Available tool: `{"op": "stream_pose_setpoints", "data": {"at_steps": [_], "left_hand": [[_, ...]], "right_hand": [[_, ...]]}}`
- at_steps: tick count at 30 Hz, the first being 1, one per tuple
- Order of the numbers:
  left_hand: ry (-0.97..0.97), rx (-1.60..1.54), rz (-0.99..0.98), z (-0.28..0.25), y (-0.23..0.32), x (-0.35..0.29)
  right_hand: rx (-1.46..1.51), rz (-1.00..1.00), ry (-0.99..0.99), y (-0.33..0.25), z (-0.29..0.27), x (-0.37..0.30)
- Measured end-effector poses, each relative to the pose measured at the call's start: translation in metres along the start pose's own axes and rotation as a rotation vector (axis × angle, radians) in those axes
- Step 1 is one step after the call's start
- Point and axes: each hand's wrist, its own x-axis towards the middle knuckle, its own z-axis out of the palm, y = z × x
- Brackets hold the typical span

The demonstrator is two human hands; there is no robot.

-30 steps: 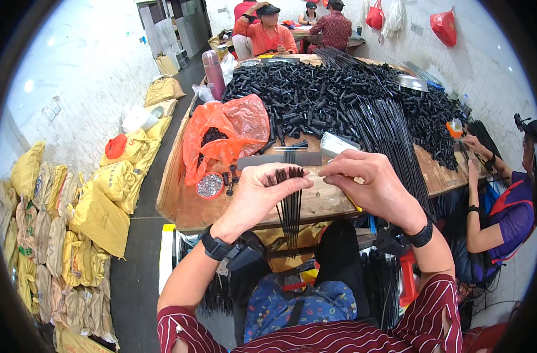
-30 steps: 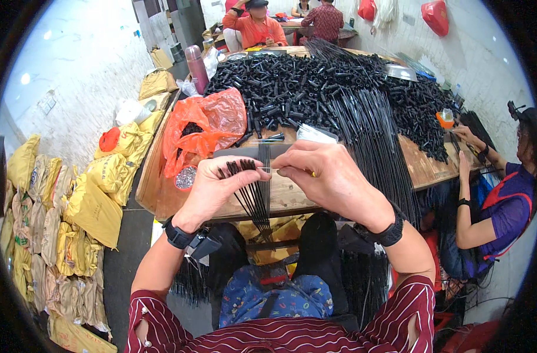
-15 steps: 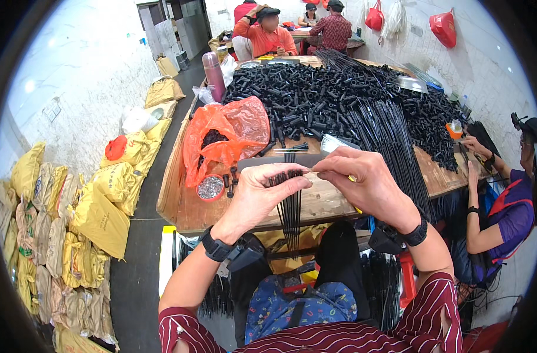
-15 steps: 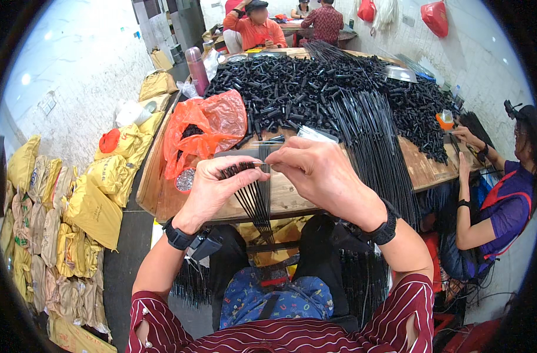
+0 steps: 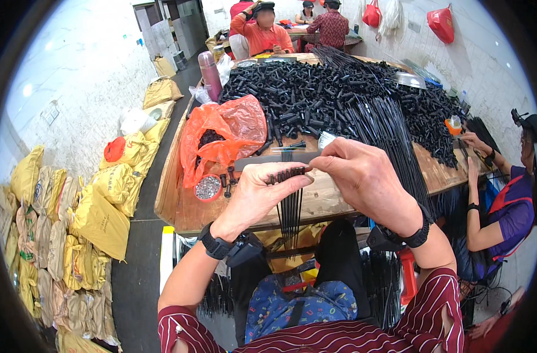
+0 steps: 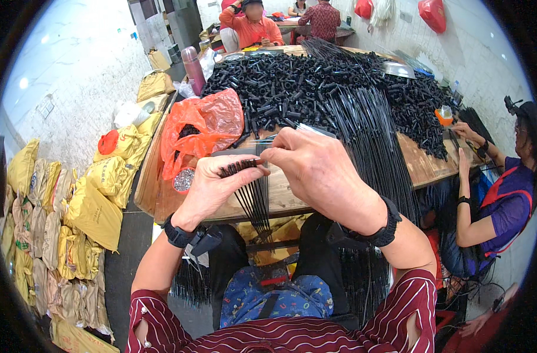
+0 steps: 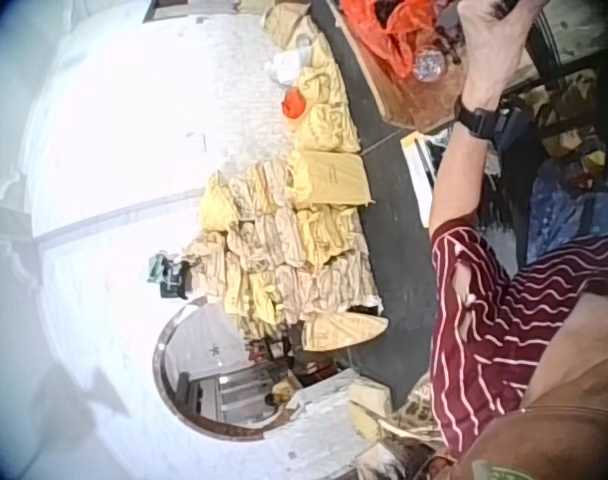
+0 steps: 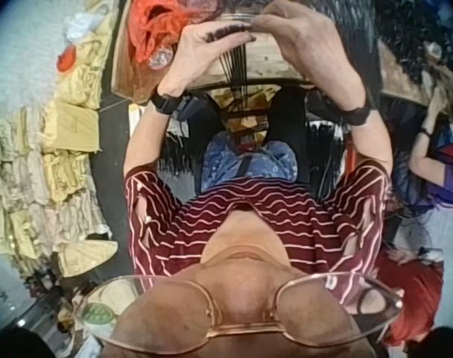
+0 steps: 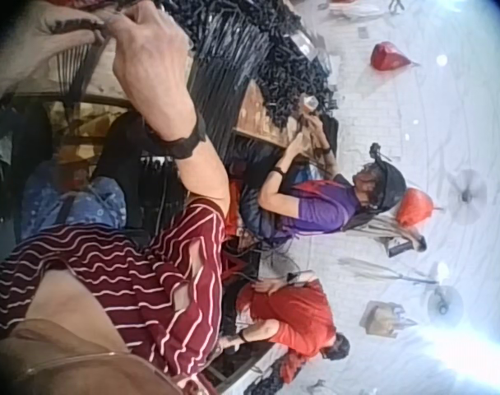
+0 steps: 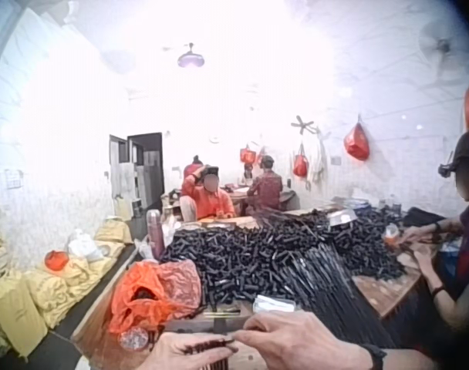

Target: The recorder uses pliers to cut and assemble black umbrella ribs at a factory workbench.

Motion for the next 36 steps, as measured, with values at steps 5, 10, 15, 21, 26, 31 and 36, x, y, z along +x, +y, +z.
{"op": "stream_pose_setpoints", "data": {"at_steps": [5,10,15,21,26,31,36], "left_hand": [[-0.034,-0.007,0.009,0.001,-0.002,0.004],[-0.031,-0.013,0.005,0.0,-0.005,0.005],[-0.047,-0.042,0.0,-0.001,-0.008,0.007],[-0.059,0.021,0.039,0.0,-0.007,0.009],[-0.074,-0.002,0.016,0.001,-0.009,0.01],[-0.097,0.001,0.039,0.003,-0.013,0.012],[-0.087,-0.074,0.05,0.005,-0.017,0.013]], "right_hand": [[0.044,0.011,0.029,-0.001,0.004,0.0],[-0.046,0.05,-0.028,0.003,-0.007,-0.001],[0.0,0.053,-0.008,0.002,-0.004,-0.003],[-0.028,0.032,-0.016,0.001,-0.003,-0.003],[-0.033,-0.006,-0.013,0.003,-0.005,-0.001],[0.043,-0.009,0.024,0.0,-0.001,-0.001],[0.005,-0.01,0.008,-0.006,-0.005,-0.002]]}}
